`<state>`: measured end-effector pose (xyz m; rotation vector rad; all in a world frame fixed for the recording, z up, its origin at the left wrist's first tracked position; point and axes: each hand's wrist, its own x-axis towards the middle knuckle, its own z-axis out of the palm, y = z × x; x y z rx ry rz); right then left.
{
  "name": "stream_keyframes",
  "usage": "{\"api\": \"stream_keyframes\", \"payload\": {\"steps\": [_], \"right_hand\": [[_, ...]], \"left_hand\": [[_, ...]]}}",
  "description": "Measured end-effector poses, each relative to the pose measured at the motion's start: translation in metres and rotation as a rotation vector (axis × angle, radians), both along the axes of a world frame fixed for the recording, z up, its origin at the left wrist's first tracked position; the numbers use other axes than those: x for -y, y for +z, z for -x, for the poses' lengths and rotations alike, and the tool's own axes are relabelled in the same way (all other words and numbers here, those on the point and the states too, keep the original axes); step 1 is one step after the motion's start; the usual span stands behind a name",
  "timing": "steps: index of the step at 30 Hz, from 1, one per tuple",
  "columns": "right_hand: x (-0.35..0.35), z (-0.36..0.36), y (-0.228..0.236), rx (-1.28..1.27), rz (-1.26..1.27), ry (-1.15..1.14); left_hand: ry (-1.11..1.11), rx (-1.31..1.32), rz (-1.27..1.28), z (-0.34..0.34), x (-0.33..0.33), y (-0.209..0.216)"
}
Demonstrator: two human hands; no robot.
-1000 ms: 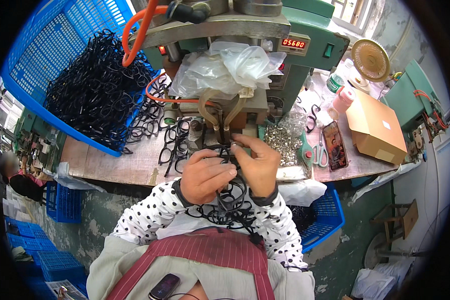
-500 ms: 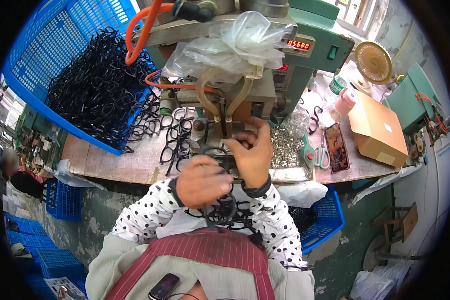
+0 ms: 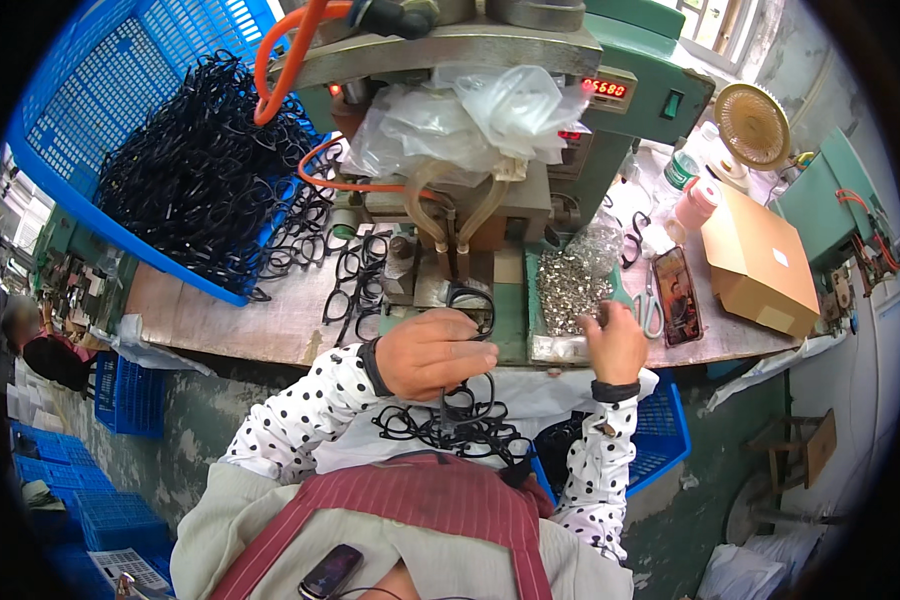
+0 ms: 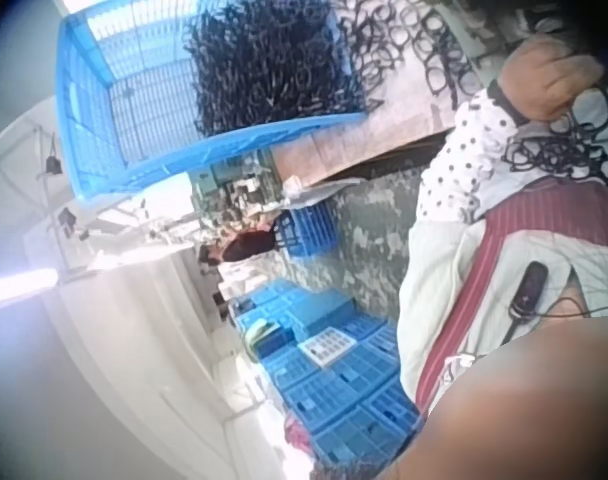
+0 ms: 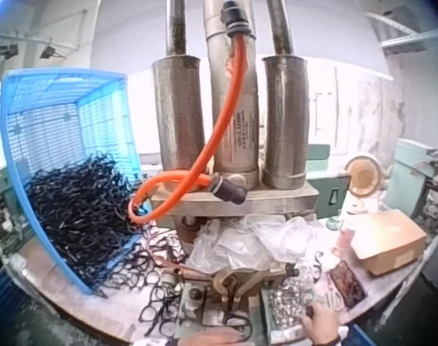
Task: The person assembles eyeglasses by placing frames into a machine and inserting metal components. The person repeatedly picks up frames, positions them in the machine, and adds small metal parts before moving the finished items aside.
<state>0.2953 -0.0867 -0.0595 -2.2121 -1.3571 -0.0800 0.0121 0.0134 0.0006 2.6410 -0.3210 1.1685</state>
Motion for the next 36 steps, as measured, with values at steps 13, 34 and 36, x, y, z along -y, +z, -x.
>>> {"api": "stream_keyframes", "payload": {"steps": [13, 34, 36], "right_hand": [[-0.022, 0.022, -0.018, -0.324, -0.433, -0.083], [-0.028, 0.033, -0.022, -0.345, -0.577, 0.009], [-0.031, 0.048, -0.004, -0.348, -0.538, 0.011]], "left_hand": [[0.479, 0.265, 0.06, 0.05, 0.018, -0.049], [1.002, 0.445, 0.98, 0.107, -0.087, -0.121], [1.147, 0.324, 0.666, 0.103, -0.091, -0.135]]}}
